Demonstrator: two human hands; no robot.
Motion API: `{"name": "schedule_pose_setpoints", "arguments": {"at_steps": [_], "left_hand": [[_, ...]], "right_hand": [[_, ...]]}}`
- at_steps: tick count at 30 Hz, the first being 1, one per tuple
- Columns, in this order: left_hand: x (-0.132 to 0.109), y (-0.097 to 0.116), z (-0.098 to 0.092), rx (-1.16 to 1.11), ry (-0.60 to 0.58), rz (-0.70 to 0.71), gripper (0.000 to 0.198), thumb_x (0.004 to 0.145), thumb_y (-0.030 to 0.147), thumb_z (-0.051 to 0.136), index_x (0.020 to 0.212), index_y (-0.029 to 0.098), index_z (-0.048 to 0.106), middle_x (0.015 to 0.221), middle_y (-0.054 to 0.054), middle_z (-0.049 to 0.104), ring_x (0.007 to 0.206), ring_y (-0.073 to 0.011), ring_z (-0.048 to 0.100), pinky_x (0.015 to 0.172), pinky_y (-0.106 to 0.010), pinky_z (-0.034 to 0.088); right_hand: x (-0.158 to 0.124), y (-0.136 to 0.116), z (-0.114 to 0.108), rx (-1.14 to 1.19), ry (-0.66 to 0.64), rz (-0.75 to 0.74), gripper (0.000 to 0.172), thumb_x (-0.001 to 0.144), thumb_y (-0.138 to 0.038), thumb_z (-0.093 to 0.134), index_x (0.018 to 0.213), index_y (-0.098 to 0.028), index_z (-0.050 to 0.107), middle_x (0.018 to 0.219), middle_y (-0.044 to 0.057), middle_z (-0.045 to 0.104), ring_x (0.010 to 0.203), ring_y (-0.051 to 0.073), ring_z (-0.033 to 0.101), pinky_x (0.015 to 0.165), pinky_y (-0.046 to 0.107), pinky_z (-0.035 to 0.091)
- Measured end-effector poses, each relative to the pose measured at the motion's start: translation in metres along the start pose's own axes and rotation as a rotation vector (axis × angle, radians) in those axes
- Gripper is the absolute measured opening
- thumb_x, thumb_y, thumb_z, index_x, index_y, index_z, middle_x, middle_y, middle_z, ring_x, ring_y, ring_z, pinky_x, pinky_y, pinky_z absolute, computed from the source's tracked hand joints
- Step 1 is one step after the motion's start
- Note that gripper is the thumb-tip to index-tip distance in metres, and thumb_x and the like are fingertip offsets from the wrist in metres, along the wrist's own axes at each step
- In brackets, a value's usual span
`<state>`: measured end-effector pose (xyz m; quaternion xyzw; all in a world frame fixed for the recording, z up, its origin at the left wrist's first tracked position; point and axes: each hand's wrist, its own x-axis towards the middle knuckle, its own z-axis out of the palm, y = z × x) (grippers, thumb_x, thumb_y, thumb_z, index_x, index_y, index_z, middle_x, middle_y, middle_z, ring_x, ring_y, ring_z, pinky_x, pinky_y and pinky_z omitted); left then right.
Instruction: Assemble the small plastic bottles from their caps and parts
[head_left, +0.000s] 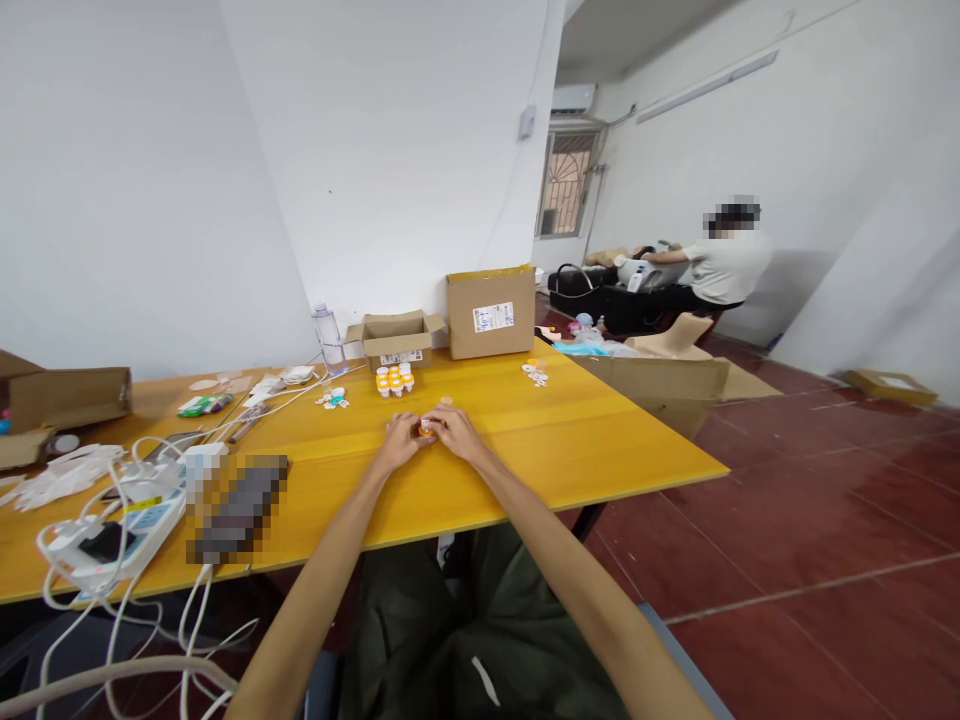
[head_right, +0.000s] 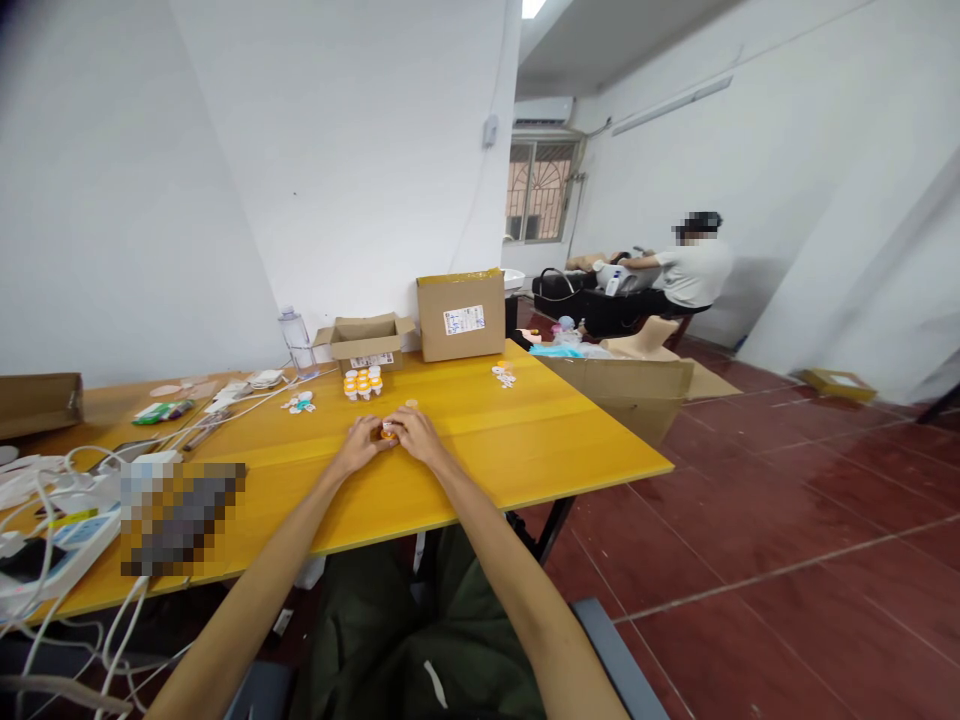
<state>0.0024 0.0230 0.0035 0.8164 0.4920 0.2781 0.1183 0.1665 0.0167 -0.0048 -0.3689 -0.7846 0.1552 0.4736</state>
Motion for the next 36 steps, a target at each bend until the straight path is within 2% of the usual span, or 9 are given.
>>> {"name": "schedule_pose_setpoints", "arguments": {"at_steps": [6, 31, 34, 36], "left_hand": [[-0.0001, -0.0007, -0.0002, -0.005, 0.009, 0.006, 0.011, 0.075, 0.028, 0.071, 0.083, 0.021, 0.071, 0.080, -0.001, 0.062, 0.088, -0.0218, 0.055, 0.081, -0.032, 0.042], [-0.0022, 0.0039, -0.0024, -0.018, 0.023, 0.000, 0.009, 0.074, 0.027, 0.071, 0.079, 0.020, 0.069, 0.081, -0.002, 0.063, 0.089, -0.0222, 0.055, 0.080, -0.031, 0.041], [-0.0020, 0.0041, -0.0022, -0.021, 0.027, -0.002, 0.010, 0.073, 0.027, 0.072, 0.081, 0.020, 0.070, 0.081, -0.002, 0.064, 0.088, -0.0225, 0.056, 0.080, -0.031, 0.041], [-0.0018, 0.0038, -0.0018, -0.030, 0.032, -0.001, 0.012, 0.073, 0.028, 0.073, 0.082, 0.020, 0.070, 0.081, -0.002, 0.064, 0.088, -0.0227, 0.057, 0.080, -0.032, 0.042]], "right_hand": [[0.0011, -0.0024, -0.0011, 0.015, -0.008, 0.015, 0.020, 0.088, -0.013, 0.060, 0.085, -0.024, 0.076, 0.084, 0.003, 0.070, 0.080, 0.018, 0.062, 0.076, 0.028, 0.047], [0.0008, -0.0039, 0.0011, -0.072, 0.015, 0.063, 0.009, 0.087, -0.023, 0.065, 0.080, -0.022, 0.072, 0.081, 0.002, 0.070, 0.076, 0.016, 0.061, 0.072, 0.027, 0.047], [0.0001, -0.0054, 0.0012, -0.113, 0.048, 0.072, 0.011, 0.089, -0.027, 0.063, 0.084, -0.023, 0.072, 0.083, 0.002, 0.069, 0.077, 0.017, 0.061, 0.073, 0.028, 0.048], [-0.0006, -0.0046, 0.0001, -0.159, 0.115, 0.064, 0.016, 0.092, -0.029, 0.057, 0.091, -0.024, 0.072, 0.087, 0.004, 0.069, 0.083, 0.018, 0.061, 0.078, 0.029, 0.049]]}}
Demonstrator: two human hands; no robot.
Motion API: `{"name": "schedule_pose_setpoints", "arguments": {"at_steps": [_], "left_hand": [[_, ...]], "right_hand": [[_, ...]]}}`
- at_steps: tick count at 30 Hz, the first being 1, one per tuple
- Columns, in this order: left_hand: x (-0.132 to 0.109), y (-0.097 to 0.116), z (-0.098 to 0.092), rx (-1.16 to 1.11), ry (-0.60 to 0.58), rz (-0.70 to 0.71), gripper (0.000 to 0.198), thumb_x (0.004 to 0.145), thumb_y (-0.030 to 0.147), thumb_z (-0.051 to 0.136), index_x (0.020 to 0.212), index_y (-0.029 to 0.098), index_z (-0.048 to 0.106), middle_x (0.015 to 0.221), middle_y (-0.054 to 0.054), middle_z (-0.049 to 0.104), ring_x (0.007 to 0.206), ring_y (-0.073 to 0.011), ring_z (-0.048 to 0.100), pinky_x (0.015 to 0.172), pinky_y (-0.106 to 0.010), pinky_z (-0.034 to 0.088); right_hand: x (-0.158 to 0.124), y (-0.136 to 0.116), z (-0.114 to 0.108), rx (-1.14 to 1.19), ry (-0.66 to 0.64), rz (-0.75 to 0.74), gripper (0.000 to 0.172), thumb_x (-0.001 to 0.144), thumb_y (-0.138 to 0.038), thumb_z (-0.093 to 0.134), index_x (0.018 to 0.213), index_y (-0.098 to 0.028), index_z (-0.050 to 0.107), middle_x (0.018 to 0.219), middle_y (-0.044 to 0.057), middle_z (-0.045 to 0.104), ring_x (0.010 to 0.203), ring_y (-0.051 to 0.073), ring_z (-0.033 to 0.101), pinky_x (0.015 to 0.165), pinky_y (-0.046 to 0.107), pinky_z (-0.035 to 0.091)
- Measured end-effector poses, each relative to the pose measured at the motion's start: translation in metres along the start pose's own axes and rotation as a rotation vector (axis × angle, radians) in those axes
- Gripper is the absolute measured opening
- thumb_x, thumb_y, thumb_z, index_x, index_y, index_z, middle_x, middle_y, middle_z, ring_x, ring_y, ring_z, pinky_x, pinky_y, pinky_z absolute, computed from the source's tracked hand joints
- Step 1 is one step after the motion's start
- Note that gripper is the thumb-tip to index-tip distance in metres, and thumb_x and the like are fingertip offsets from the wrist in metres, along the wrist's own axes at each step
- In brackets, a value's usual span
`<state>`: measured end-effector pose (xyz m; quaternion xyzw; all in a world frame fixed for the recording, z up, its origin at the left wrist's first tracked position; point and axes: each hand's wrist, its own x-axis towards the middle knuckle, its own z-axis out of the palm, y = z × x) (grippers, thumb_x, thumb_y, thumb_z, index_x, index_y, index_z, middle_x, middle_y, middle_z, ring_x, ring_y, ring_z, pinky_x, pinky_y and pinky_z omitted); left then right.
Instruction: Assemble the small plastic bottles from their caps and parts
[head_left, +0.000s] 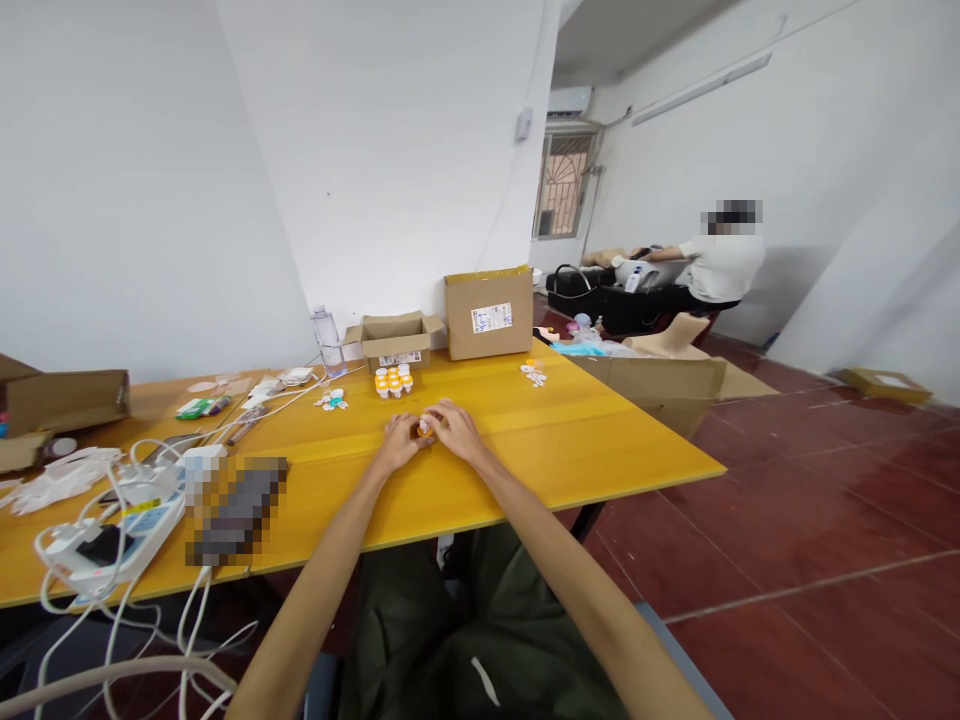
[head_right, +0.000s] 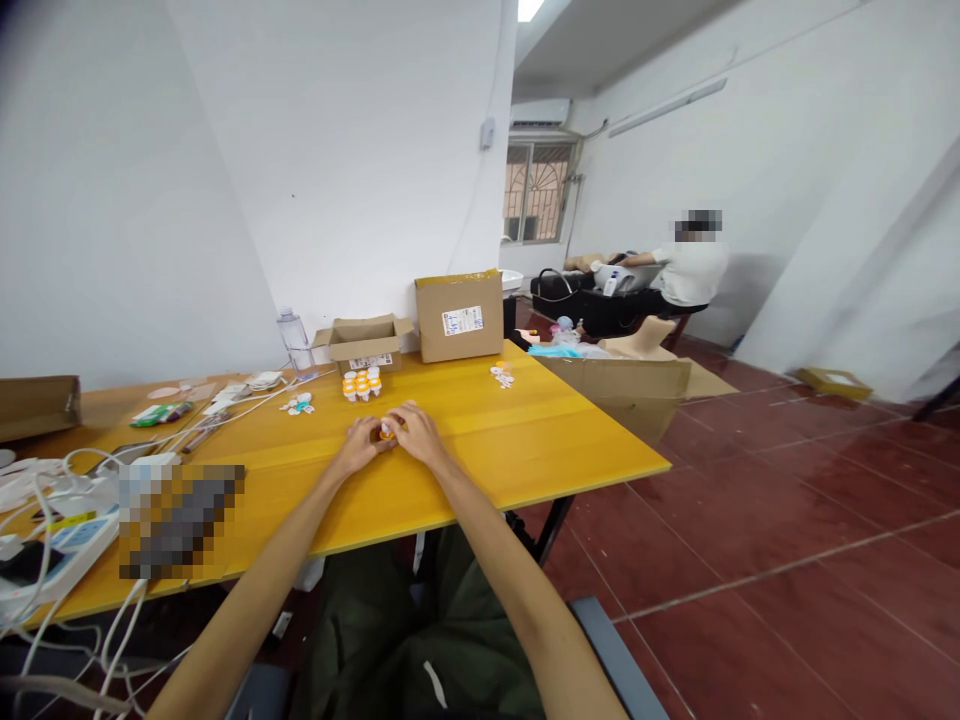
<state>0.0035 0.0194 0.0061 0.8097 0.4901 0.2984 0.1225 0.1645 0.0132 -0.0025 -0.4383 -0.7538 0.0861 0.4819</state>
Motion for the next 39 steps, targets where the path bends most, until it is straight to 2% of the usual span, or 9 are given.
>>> {"name": "schedule_pose_setpoints", "arguments": {"at_steps": [3, 6, 9, 12, 19, 23, 29, 33, 39], "left_hand": [[0.001, -0.001, 0.001, -0.019, 0.016, -0.009, 0.015, 0.072, 0.030, 0.075, 0.081, 0.020, 0.070, 0.082, -0.003, 0.065, 0.088, -0.0233, 0.057, 0.080, -0.033, 0.042], [0.001, -0.001, 0.002, -0.046, 0.038, -0.012, 0.016, 0.070, 0.031, 0.077, 0.079, 0.020, 0.070, 0.082, -0.003, 0.064, 0.086, -0.0231, 0.058, 0.080, -0.033, 0.043], [0.001, 0.000, 0.002, -0.067, 0.046, -0.009, 0.017, 0.068, 0.031, 0.078, 0.075, 0.020, 0.068, 0.079, -0.001, 0.063, 0.082, -0.0212, 0.058, 0.079, -0.032, 0.044], [0.000, 0.003, 0.000, -0.095, 0.057, 0.004, 0.019, 0.066, 0.031, 0.079, 0.071, 0.020, 0.065, 0.077, 0.000, 0.062, 0.077, -0.0187, 0.056, 0.076, -0.031, 0.044], [-0.003, 0.008, -0.004, -0.239, 0.076, -0.006, 0.019, 0.062, 0.027, 0.076, 0.067, 0.020, 0.058, 0.065, 0.004, 0.056, 0.065, -0.0143, 0.053, 0.064, -0.026, 0.044], [-0.004, 0.008, -0.004, -0.337, 0.050, -0.058, 0.018, 0.064, 0.029, 0.073, 0.069, 0.020, 0.058, 0.056, 0.007, 0.052, 0.058, -0.0129, 0.052, 0.058, -0.025, 0.041], [-0.003, 0.007, -0.003, -0.414, 0.068, -0.081, 0.017, 0.062, 0.028, 0.071, 0.070, 0.020, 0.059, 0.055, 0.007, 0.055, 0.056, -0.0122, 0.052, 0.056, -0.024, 0.042], [-0.002, 0.006, -0.002, -0.437, 0.068, -0.093, 0.016, 0.061, 0.027, 0.070, 0.071, 0.019, 0.061, 0.057, 0.006, 0.057, 0.056, -0.0125, 0.053, 0.056, -0.024, 0.042], [-0.001, 0.007, -0.003, -0.446, 0.058, -0.099, 0.012, 0.060, 0.022, 0.068, 0.071, 0.019, 0.062, 0.056, 0.007, 0.056, 0.055, -0.0116, 0.051, 0.056, -0.024, 0.040]], "right_hand": [[0.000, 0.005, -0.001, -0.102, 0.114, 0.007, 0.025, 0.095, -0.025, 0.048, 0.104, -0.025, 0.071, 0.098, 0.007, 0.068, 0.094, 0.022, 0.060, 0.089, 0.034, 0.048], [0.001, 0.011, 0.000, -0.234, 0.150, 0.058, 0.036, 0.093, -0.018, 0.044, 0.122, -0.025, 0.066, 0.117, 0.011, 0.065, 0.105, 0.025, 0.057, 0.097, 0.041, 0.045], [0.000, 0.014, 0.004, -0.353, 0.102, 0.128, 0.047, 0.091, -0.015, 0.044, 0.135, -0.025, 0.058, 0.137, 0.012, 0.056, 0.118, 0.028, 0.051, 0.102, 0.048, 0.041], [0.000, 0.014, 0.006, -0.433, 0.005, 0.190, 0.049, 0.091, -0.014, 0.044, 0.137, -0.028, 0.056, 0.143, 0.010, 0.052, 0.123, 0.029, 0.048, 0.100, 0.048, 0.041], [0.000, 0.006, 0.000, -0.495, -0.128, 0.263, 0.043, 0.091, -0.009, 0.045, 0.126, -0.027, 0.062, 0.122, 0.011, 0.064, 0.107, 0.024, 0.058, 0.093, 0.038, 0.046], [0.000, 0.009, 0.001, -0.399, -0.064, 0.276, 0.030, 0.091, -0.015, 0.052, 0.115, -0.025, 0.066, 0.111, 0.010, 0.066, 0.101, 0.023, 0.061, 0.089, 0.035, 0.048], [0.001, 0.020, 0.005, -0.111, 0.109, 0.253, 0.015, 0.087, -0.028, 0.060, 0.100, -0.025, 0.068, 0.094, 0.006, 0.069, 0.082, 0.021, 0.064, 0.076, 0.034, 0.051], [0.002, 0.014, 0.001, 0.018, 0.157, 0.224, 0.018, 0.089, -0.037, 0.057, 0.096, -0.024, 0.067, 0.088, 0.004, 0.069, 0.074, 0.018, 0.063, 0.072, 0.031, 0.051], [0.001, -0.002, -0.005, 0.102, 0.163, 0.126, 0.021, 0.091, -0.039, 0.054, 0.097, -0.023, 0.066, 0.092, 0.005, 0.070, 0.080, 0.018, 0.063, 0.076, 0.030, 0.051]]}}
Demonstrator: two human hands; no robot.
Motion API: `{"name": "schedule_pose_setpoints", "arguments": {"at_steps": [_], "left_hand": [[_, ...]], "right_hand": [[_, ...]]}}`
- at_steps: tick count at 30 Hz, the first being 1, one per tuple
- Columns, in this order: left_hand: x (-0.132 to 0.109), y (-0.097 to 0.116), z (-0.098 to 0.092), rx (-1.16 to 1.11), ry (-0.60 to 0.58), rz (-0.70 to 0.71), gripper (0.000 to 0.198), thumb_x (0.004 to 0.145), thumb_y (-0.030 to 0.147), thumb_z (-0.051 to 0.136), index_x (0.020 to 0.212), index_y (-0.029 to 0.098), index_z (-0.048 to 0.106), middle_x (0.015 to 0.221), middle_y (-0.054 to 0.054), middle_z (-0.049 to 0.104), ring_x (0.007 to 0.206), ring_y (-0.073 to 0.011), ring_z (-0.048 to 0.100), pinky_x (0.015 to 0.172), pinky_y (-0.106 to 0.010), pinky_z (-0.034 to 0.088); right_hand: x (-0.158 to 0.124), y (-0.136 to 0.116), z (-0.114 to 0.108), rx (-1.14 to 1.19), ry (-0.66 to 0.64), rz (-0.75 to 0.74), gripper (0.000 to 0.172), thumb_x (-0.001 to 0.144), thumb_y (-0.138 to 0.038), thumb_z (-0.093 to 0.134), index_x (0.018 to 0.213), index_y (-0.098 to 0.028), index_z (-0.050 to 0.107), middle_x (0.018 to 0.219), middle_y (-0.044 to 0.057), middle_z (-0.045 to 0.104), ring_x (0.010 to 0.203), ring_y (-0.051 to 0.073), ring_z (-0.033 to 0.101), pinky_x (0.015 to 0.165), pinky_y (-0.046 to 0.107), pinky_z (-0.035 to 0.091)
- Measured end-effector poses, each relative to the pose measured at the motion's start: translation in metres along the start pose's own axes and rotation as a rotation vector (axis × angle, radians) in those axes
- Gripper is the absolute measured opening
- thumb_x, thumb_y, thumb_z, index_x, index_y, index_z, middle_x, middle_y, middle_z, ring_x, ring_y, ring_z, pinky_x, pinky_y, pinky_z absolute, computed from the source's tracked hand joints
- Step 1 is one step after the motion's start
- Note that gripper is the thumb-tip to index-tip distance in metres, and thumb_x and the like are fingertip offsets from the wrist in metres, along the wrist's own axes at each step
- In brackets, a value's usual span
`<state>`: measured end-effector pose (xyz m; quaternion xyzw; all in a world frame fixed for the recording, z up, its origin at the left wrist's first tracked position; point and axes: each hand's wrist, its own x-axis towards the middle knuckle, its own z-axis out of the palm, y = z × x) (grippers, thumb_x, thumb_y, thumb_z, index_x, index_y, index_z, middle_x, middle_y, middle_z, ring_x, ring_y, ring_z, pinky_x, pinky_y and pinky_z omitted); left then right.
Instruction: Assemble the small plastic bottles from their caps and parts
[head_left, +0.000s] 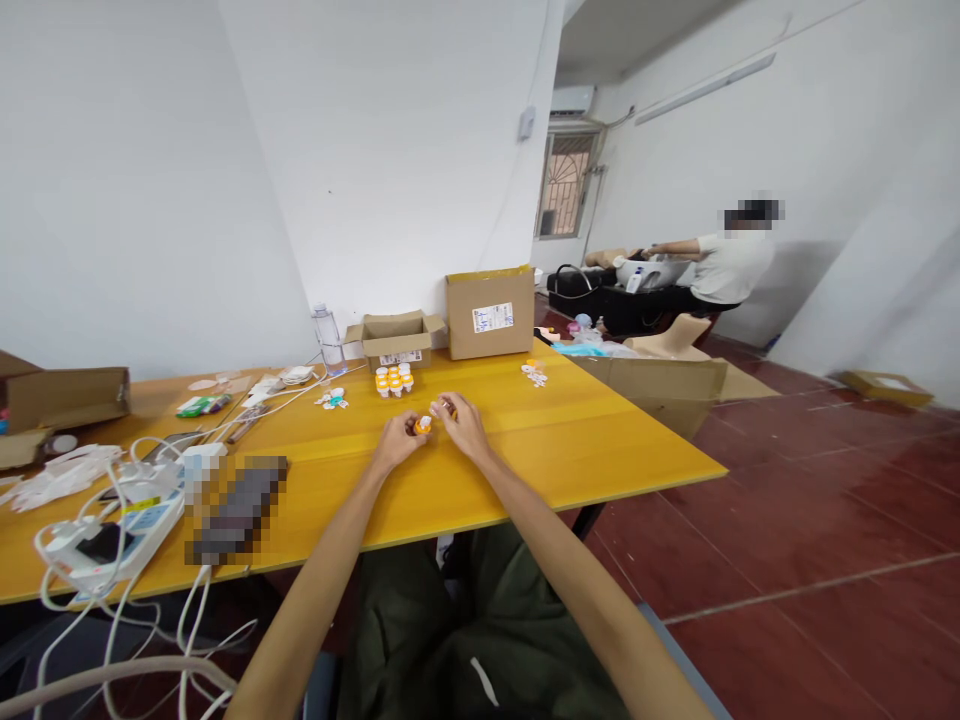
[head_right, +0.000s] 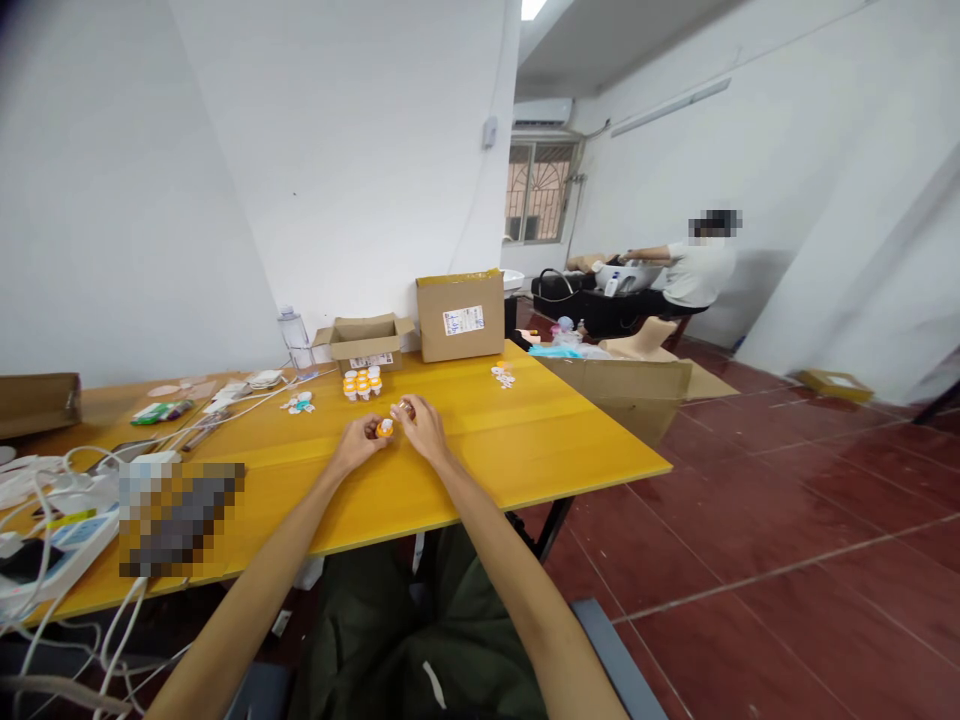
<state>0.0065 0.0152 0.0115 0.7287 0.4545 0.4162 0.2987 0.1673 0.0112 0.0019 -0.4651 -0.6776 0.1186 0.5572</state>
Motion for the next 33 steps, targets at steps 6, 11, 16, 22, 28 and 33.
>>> {"name": "schedule_pose_setpoints", "arguments": {"at_steps": [6, 11, 16, 22, 28, 33], "left_hand": [[0.000, 0.000, 0.000, 0.000, -0.024, -0.001, 0.012, 0.060, 0.023, 0.065, 0.071, 0.018, 0.065, 0.057, 0.006, 0.057, 0.055, -0.0122, 0.051, 0.057, -0.025, 0.040], [-0.001, 0.000, 0.000, 0.014, -0.033, -0.004, 0.012, 0.061, 0.022, 0.062, 0.071, 0.017, 0.066, 0.056, 0.006, 0.058, 0.055, -0.0120, 0.051, 0.056, -0.024, 0.040], [0.000, -0.002, -0.001, 0.012, -0.028, -0.008, 0.019, 0.062, 0.024, 0.063, 0.077, 0.017, 0.071, 0.058, 0.004, 0.063, 0.057, -0.0136, 0.055, 0.056, -0.024, 0.043], [0.000, -0.003, -0.001, -0.016, -0.028, 0.001, 0.020, 0.063, 0.022, 0.063, 0.080, 0.017, 0.073, 0.063, 0.003, 0.067, 0.059, -0.0142, 0.057, 0.058, -0.024, 0.046], [0.004, -0.010, 0.000, -0.065, -0.020, -0.015, 0.021, 0.064, 0.026, 0.069, 0.083, 0.017, 0.072, 0.071, 0.000, 0.072, 0.064, -0.0159, 0.061, 0.062, -0.026, 0.050], [0.008, -0.019, -0.002, -0.100, -0.012, -0.002, 0.029, 0.065, 0.035, 0.076, 0.089, 0.017, 0.073, 0.079, -0.002, 0.074, 0.072, -0.0182, 0.065, 0.069, -0.029, 0.054]], "right_hand": [[-0.003, -0.005, -0.001, -0.006, -0.059, -0.078, 0.020, 0.090, -0.035, 0.056, 0.103, -0.023, 0.067, 0.096, 0.005, 0.069, 0.085, 0.018, 0.063, 0.082, 0.030, 0.051], [-0.005, -0.006, -0.002, -0.037, -0.120, -0.107, 0.019, 0.089, -0.032, 0.059, 0.104, -0.024, 0.068, 0.096, 0.004, 0.069, 0.087, 0.018, 0.063, 0.083, 0.030, 0.051], [-0.005, -0.006, -0.001, -0.049, -0.162, -0.115, 0.018, 0.087, -0.028, 0.061, 0.102, -0.025, 0.070, 0.099, 0.004, 0.070, 0.090, 0.018, 0.064, 0.084, 0.029, 0.051], [-0.005, -0.004, 0.000, -0.037, -0.188, -0.102, 0.017, 0.085, -0.026, 0.063, 0.100, -0.025, 0.070, 0.098, 0.003, 0.071, 0.088, 0.018, 0.064, 0.083, 0.029, 0.052], [-0.003, 0.000, 0.002, 0.039, -0.187, -0.054, 0.017, 0.084, -0.027, 0.064, 0.098, -0.024, 0.071, 0.097, 0.003, 0.072, 0.086, 0.018, 0.066, 0.079, 0.029, 0.053], [-0.001, 0.009, 0.006, 0.132, -0.179, 0.012, 0.018, 0.083, -0.032, 0.064, 0.096, -0.022, 0.070, 0.092, 0.004, 0.073, 0.080, 0.017, 0.066, 0.074, 0.029, 0.054]]}}
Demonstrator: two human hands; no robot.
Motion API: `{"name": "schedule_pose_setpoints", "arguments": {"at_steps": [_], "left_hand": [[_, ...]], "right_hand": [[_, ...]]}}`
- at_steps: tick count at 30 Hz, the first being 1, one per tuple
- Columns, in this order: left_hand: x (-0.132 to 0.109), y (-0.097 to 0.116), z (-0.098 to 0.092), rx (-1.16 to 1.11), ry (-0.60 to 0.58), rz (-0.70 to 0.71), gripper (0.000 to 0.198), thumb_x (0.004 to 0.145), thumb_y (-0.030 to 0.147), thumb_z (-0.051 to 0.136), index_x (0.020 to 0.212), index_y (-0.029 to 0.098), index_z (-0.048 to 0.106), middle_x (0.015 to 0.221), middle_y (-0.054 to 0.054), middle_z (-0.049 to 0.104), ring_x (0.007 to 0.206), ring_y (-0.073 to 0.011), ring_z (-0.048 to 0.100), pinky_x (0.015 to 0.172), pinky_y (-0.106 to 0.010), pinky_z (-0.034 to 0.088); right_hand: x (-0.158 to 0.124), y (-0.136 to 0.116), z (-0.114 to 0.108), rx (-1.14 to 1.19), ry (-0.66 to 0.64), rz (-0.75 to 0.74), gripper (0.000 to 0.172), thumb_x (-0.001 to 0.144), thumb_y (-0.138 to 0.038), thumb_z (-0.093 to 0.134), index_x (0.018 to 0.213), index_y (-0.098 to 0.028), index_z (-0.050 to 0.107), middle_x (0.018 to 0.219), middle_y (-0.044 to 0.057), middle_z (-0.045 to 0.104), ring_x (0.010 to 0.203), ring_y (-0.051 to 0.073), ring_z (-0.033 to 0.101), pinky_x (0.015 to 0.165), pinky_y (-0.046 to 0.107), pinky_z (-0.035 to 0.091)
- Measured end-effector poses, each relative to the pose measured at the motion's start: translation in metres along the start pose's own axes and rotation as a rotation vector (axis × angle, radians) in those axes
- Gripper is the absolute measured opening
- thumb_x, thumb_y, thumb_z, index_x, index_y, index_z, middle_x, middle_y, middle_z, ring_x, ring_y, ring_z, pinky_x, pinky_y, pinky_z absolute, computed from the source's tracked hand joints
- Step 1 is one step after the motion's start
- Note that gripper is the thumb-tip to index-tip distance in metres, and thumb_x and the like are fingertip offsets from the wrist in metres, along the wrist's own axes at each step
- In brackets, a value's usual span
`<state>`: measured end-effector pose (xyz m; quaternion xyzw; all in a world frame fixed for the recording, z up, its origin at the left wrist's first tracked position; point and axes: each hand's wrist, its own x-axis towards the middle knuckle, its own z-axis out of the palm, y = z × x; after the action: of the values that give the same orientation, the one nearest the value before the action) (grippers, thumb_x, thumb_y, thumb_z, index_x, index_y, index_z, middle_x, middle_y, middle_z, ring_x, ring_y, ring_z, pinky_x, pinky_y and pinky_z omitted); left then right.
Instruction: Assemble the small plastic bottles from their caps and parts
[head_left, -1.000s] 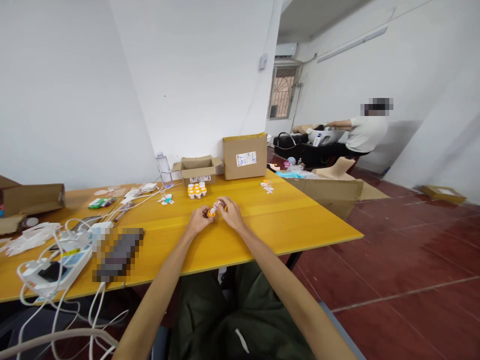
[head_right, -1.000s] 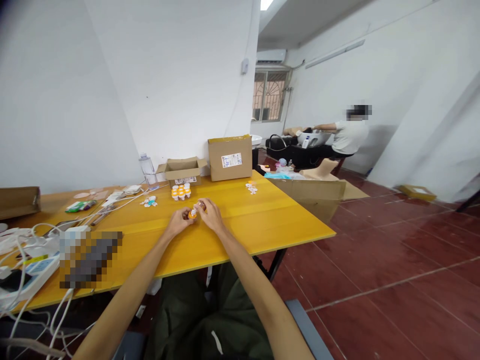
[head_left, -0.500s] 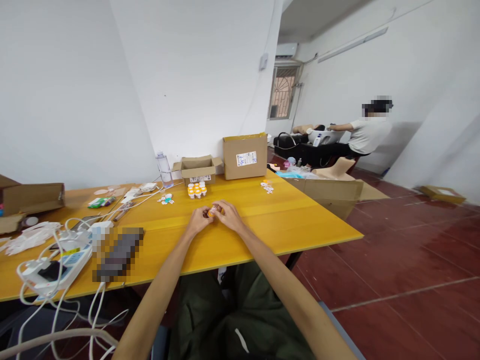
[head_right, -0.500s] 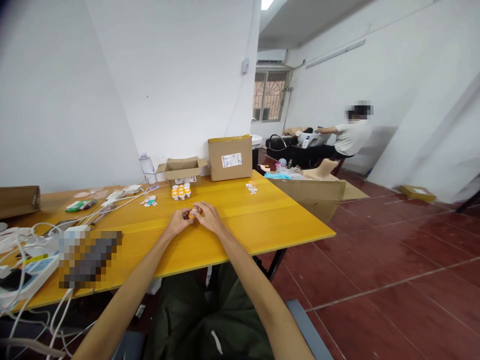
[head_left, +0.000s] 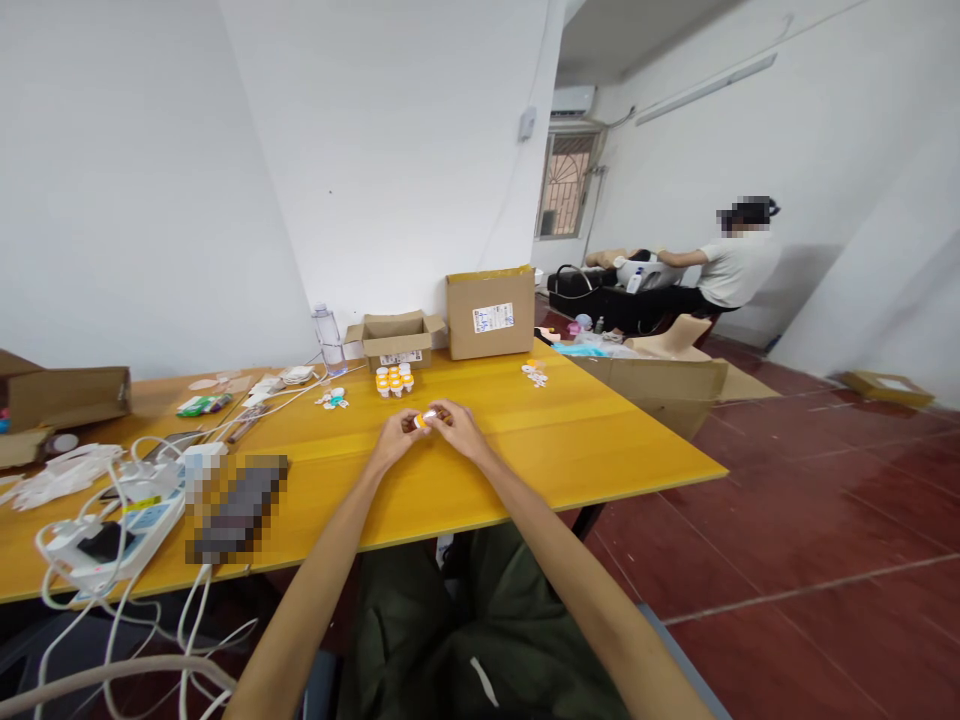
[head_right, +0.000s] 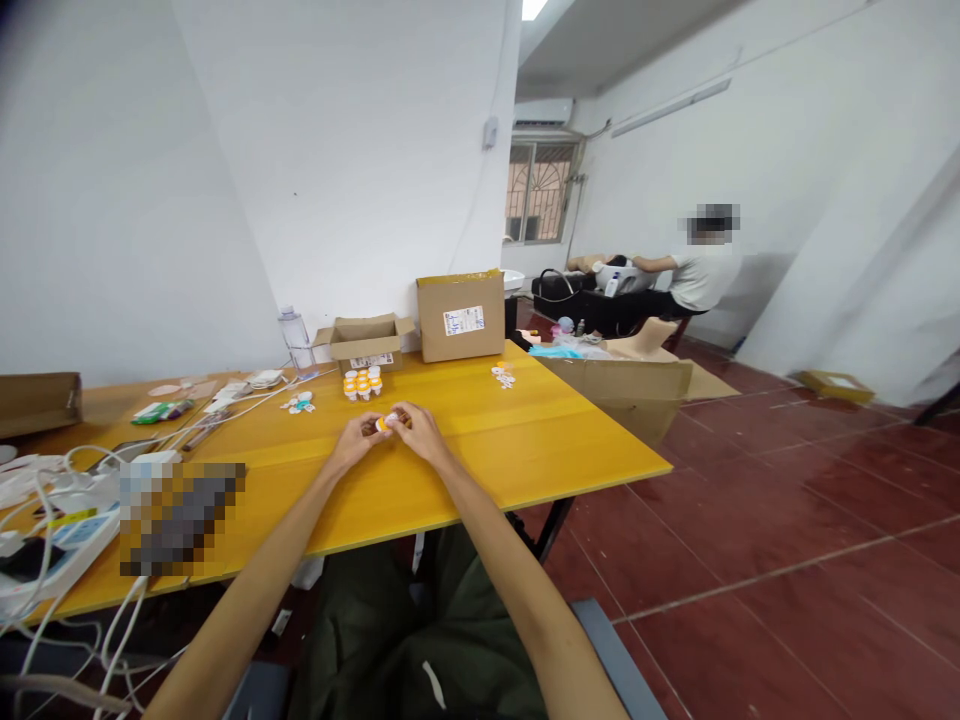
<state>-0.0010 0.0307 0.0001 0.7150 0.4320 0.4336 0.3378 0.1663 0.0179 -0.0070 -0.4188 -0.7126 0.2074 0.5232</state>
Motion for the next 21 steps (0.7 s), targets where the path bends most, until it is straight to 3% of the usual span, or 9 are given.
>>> {"name": "schedule_pose_setpoints", "arguments": {"at_steps": [9, 21], "left_hand": [[-0.003, 0.004, -0.003, -0.090, -0.009, -0.026, 0.034, 0.071, 0.046, 0.077, 0.089, 0.018, 0.073, 0.090, -0.005, 0.075, 0.087, -0.0212, 0.069, 0.080, -0.032, 0.056], [-0.006, 0.014, -0.007, -0.193, -0.068, -0.032, 0.039, 0.074, 0.051, 0.074, 0.094, 0.018, 0.075, 0.083, -0.005, 0.074, 0.074, -0.0179, 0.067, 0.072, -0.030, 0.054]], "right_hand": [[0.004, 0.010, -0.001, 0.185, -0.025, 0.102, 0.020, 0.077, -0.035, 0.067, 0.091, -0.021, 0.067, 0.087, 0.002, 0.071, 0.080, 0.017, 0.066, 0.075, 0.030, 0.054], [0.005, 0.006, 0.001, 0.301, -0.052, 0.119, 0.024, 0.073, -0.035, 0.072, 0.091, -0.022, 0.065, 0.092, 0.002, 0.073, 0.083, 0.018, 0.069, 0.078, 0.031, 0.055]]}}
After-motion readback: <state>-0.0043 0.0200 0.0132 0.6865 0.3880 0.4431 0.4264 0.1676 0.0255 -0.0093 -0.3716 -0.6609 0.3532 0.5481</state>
